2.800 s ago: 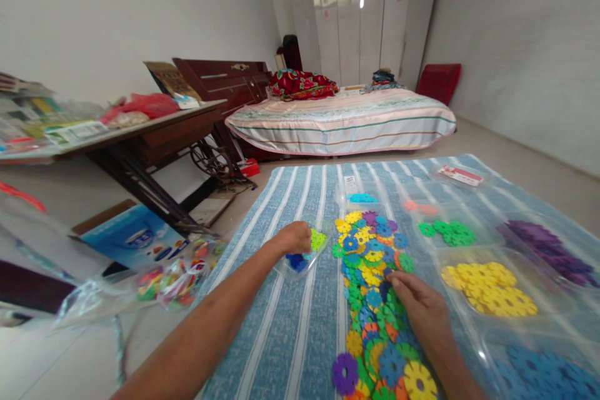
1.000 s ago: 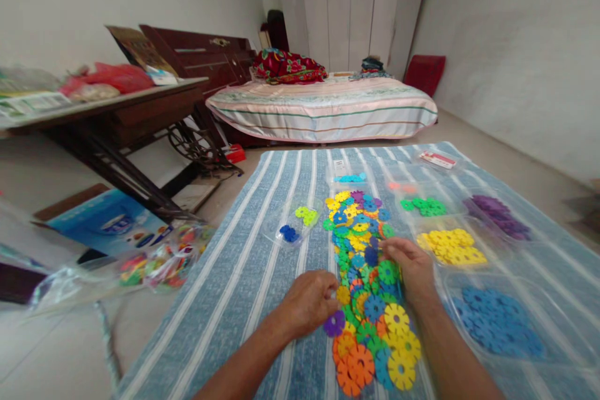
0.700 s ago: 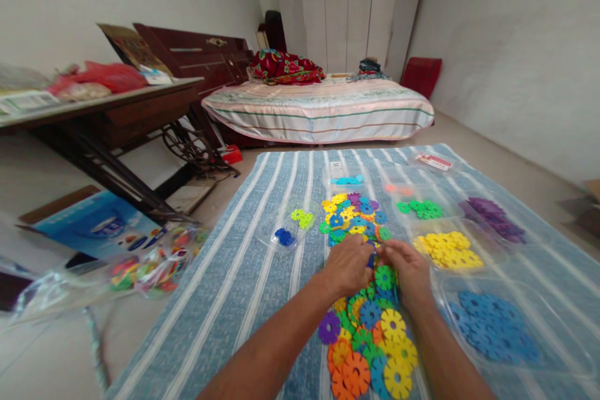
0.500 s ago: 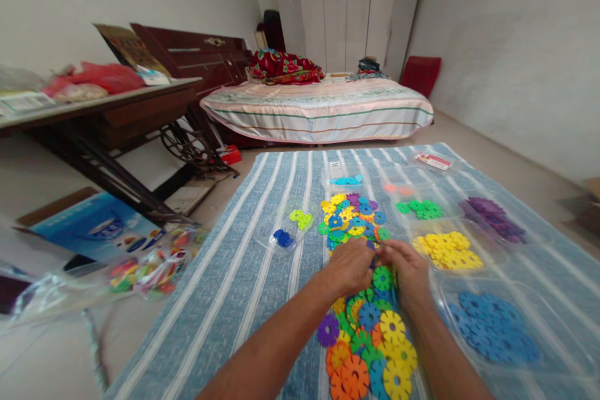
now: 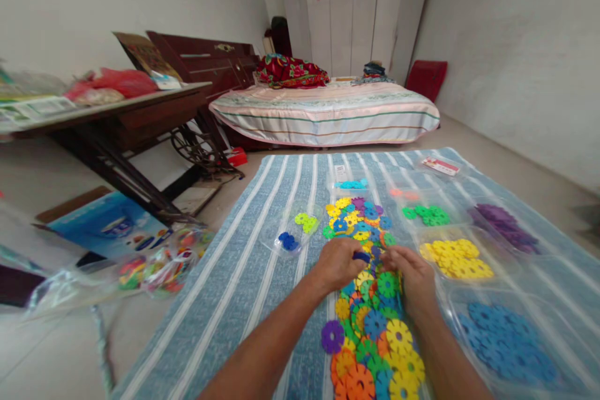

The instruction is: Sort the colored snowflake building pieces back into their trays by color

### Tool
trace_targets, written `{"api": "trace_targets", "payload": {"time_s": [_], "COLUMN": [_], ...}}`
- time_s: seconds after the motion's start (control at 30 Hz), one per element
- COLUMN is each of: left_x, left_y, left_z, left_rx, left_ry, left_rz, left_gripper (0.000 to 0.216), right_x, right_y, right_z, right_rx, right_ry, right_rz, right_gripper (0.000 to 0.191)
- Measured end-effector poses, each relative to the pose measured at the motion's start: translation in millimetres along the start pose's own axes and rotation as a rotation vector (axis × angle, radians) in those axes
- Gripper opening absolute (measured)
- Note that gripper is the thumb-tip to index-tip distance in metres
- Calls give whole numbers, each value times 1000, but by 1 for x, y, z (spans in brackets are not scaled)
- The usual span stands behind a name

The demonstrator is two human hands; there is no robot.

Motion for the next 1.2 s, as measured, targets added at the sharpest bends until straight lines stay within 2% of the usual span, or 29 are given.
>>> {"api": "trace_targets", "payload": {"time_s": [0.17, 0.27, 0.37, 0.5, 0.73, 1.0, 1.2], "left_x": [54, 86, 101, 100, 94, 97, 100], "left_y": [-27, -54, -80, -97, -99, -94, -74], "left_z": [10, 17, 20, 18, 19, 22, 11], "left_rx": [63, 115, 170, 216, 285, 284, 203], "left_ry": [63, 25, -68, -138, -234, -195, -174], "left_rz": [-9, 200, 422, 512, 589, 690, 627], "left_gripper": [19, 18, 19, 18, 12, 21, 20], "right_x": [2, 2, 1, 1, 4, 3, 3], "right_y": [1, 0, -1, -2, 2, 1, 0], "right_z": [-1, -2, -3, -4, -2, -2, -2], "right_rx": [-44, -34, -29, -36, -37, -44, -50], "right_ry": [7, -5, -12, -4, -6, -13, -21], "right_rz": [-19, -38, -55, -70, -76, -83, -69], "right_gripper": [36, 37, 38, 40, 41, 39, 36]}}
Point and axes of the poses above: each hand's wrist, its own z-axis towards the middle knuckle, its own x-axis out of the back of the hand, y = z × x, the point moved 2 cm from there along z, towards the middle knuckle, and after that the axes turned 14 degrees about y, right-handed, at the moved point
